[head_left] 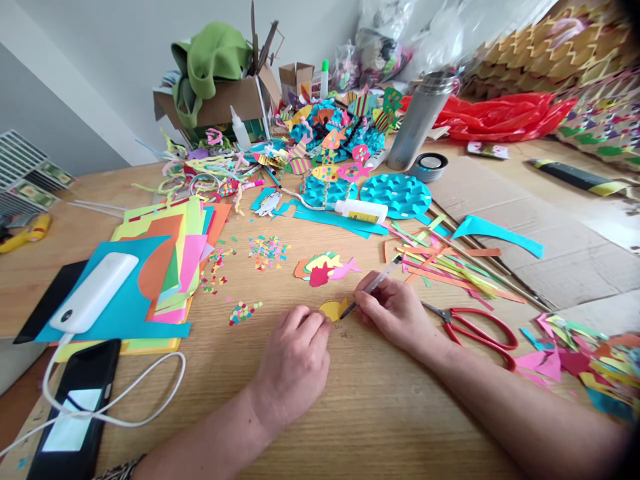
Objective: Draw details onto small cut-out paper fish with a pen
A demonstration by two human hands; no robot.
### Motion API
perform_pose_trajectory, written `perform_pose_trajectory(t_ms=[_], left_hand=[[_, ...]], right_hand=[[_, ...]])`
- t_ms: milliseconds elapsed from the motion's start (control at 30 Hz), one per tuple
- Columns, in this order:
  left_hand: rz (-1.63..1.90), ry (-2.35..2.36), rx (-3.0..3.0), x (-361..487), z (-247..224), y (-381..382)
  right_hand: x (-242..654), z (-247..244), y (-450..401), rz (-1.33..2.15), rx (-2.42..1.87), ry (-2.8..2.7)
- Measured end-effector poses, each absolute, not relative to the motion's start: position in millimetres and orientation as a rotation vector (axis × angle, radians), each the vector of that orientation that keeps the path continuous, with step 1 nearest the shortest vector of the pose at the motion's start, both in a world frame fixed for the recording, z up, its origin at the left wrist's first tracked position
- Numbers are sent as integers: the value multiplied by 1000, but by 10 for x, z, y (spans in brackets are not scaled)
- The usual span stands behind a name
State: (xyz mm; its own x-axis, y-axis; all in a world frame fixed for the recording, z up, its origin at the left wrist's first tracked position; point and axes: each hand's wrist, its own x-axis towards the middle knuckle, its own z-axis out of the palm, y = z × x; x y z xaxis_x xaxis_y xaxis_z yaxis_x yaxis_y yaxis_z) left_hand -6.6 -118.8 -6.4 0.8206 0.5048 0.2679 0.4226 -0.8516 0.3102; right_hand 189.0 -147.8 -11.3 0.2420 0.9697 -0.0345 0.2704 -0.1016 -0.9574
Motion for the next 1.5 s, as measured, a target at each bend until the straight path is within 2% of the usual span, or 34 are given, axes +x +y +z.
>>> perform_pose_trajectory(t_ms=[1500], left_hand=[[499, 720, 2781, -61, -80, -1184]], right_hand=[[1895, -100, -1489, 935, -1593, -1152]])
